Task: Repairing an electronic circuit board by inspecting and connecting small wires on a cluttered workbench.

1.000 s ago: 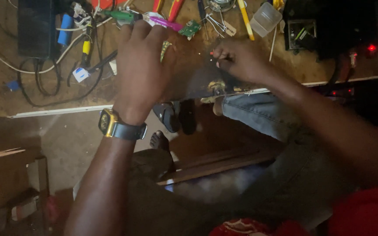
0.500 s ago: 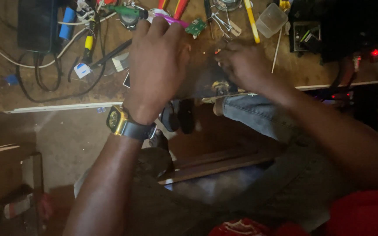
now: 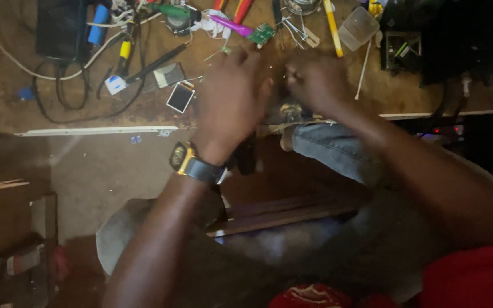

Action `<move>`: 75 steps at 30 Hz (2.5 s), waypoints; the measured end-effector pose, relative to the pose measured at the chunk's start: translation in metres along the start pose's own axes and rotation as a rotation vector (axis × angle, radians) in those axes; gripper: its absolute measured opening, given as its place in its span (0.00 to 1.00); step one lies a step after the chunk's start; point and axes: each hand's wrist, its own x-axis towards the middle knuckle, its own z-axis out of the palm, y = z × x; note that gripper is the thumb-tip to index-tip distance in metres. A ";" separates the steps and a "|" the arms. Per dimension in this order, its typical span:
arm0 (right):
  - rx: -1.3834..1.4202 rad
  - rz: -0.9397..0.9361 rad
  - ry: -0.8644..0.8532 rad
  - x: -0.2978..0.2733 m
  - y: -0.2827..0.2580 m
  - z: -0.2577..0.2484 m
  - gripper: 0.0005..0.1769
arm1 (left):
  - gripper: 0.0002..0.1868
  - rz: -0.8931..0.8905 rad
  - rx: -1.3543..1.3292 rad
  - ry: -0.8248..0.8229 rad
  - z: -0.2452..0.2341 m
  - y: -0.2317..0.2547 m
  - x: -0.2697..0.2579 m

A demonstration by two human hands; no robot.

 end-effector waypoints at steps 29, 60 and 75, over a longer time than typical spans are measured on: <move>-0.443 -0.009 -0.403 0.019 0.013 0.028 0.04 | 0.10 -0.965 -1.154 0.175 0.093 0.027 -0.027; 0.529 0.023 0.032 0.008 -0.088 -0.099 0.05 | 0.17 -0.531 -1.611 0.513 0.017 0.090 -0.055; 0.482 0.038 0.157 0.004 -0.112 -0.105 0.03 | 0.16 -0.590 -1.912 0.410 0.001 0.081 -0.055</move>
